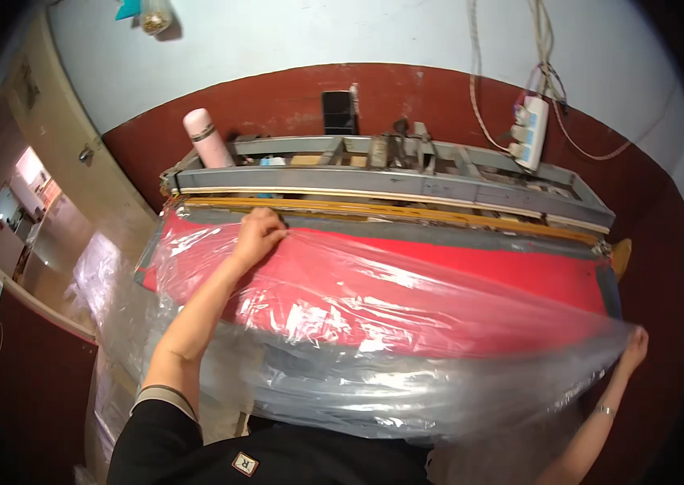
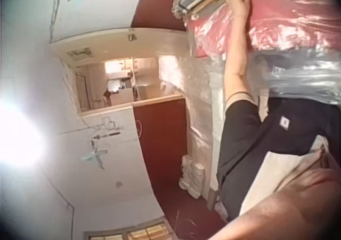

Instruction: The person aligns and heat-seals plastic sheets using a sealing machine, then gathers, unfolds, and organizes the plastic sheets on the floor by hand.

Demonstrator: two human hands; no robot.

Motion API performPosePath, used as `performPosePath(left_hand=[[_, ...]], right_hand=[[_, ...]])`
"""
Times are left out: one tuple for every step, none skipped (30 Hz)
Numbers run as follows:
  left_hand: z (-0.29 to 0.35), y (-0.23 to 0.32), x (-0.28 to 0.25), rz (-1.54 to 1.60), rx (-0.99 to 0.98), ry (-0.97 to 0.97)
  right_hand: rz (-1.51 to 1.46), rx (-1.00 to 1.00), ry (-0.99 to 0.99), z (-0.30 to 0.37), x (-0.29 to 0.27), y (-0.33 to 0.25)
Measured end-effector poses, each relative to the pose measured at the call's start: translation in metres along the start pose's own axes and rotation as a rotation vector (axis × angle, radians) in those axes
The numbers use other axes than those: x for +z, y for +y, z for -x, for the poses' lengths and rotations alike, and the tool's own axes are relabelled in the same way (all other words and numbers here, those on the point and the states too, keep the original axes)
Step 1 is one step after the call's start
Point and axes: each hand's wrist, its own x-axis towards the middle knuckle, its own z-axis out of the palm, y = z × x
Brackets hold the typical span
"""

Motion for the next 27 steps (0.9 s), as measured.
performPosePath(left_hand=[[-0.001,-0.007,0.008,0.065,0.048,0.067],[-0.006,0.011,0.003,0.196,-0.156,0.09],[-0.01,0.025,-0.003,0.343,-0.356,0.115],[-0.003,0.009,-0.01,0.61,-0.459,0.325],[-0.002,0.002,-0.022,0.406,-0.45,0.382],[-0.003,0.003,-0.033,0.573,-0.544,0.549],[-0.011,0.022,-0.035,0.594,-0.71,0.609],[0.008,-0.023,-0.044,0.333,-0.648,0.62],[0.015,-0.07,-0.029,0.143,-0.573,0.606],[0.015,-0.083,-0.006,0.154,-0.575,0.597],[0.016,-0.094,0.005,0.142,-0.579,0.599],[0.021,-0.108,-0.003,0.121,-0.583,0.618],[0.025,-0.122,-0.013,0.101,-0.586,0.64],[0.02,-0.123,-0.011,0.124,-0.593,0.658],[0.013,-0.125,-0.004,0.135,-0.591,0.649],[0.007,-0.127,0.001,0.232,-0.607,0.629],[0.005,-0.127,-0.004,0.313,-0.625,0.615],[0.009,-0.144,-0.006,0.43,-0.665,0.633],[0.013,-0.15,-0.008,0.417,-0.669,0.631],[0.011,-0.147,-0.003,0.396,-0.651,0.646],[0.008,-0.142,0.002,0.375,-0.63,0.66],[0.006,-0.136,0.007,0.373,-0.627,0.656],[0.006,-0.142,0.006,0.36,-0.628,0.657],[0.009,-0.15,0.005,0.337,-0.62,0.694],[0.013,-0.16,0.001,0.314,-0.611,0.73],[0.005,-0.135,0.007,0.563,-0.766,0.63],[0.001,-0.125,-0.003,0.539,-0.779,0.625]], right_hand=[[0.012,0.014,-0.021,-0.02,0.0,0.001],[0.092,0.059,0.046,-0.019,0.022,-0.009],[-0.206,0.259,0.048,-0.032,0.032,-0.019],[-0.502,0.264,0.05,-0.028,0.082,-0.048],[-0.47,0.205,0.054,-0.031,0.102,-0.071],[-0.323,0.115,0.115,-0.02,0.14,-0.11],[-0.191,-0.008,0.147,-0.012,0.158,-0.131],[-0.016,-0.24,0.167,0.012,0.201,-0.172],[-0.038,-0.22,0.098,0.005,0.219,-0.15],[0.08,-0.369,0.18,0.011,0.238,-0.136],[-0.07,-0.31,0.074,0.021,0.256,-0.135],[-0.214,-0.187,0.017,0.038,0.28,-0.16],[-0.356,-0.066,-0.039,0.051,0.296,-0.186],[-0.343,-0.065,-0.029,0.049,0.297,-0.185],[-0.397,-0.043,-0.042,0.046,0.3,-0.186],[-0.452,-0.021,-0.055,0.043,0.301,-0.185],[-0.454,-0.016,-0.061,0.044,0.306,-0.188],[-0.478,-0.021,-0.059,0.045,0.31,-0.191],[-0.503,-0.025,-0.059,0.047,0.315,-0.193],[-0.497,-0.019,-0.062,0.046,0.316,-0.19],[-0.477,-0.001,-0.01,0.043,0.314,-0.181],[-0.456,0.017,0.04,0.04,0.313,-0.173],[-0.463,0.024,0.032,0.034,0.314,-0.166],[-0.487,0.01,0.048,0.028,0.315,-0.161],[-0.509,-0.004,0.065,0.025,0.319,-0.155],[-0.479,0.01,0.053,0.025,0.311,-0.15],[-0.438,-0.012,0.072,0.023,0.307,-0.159]])
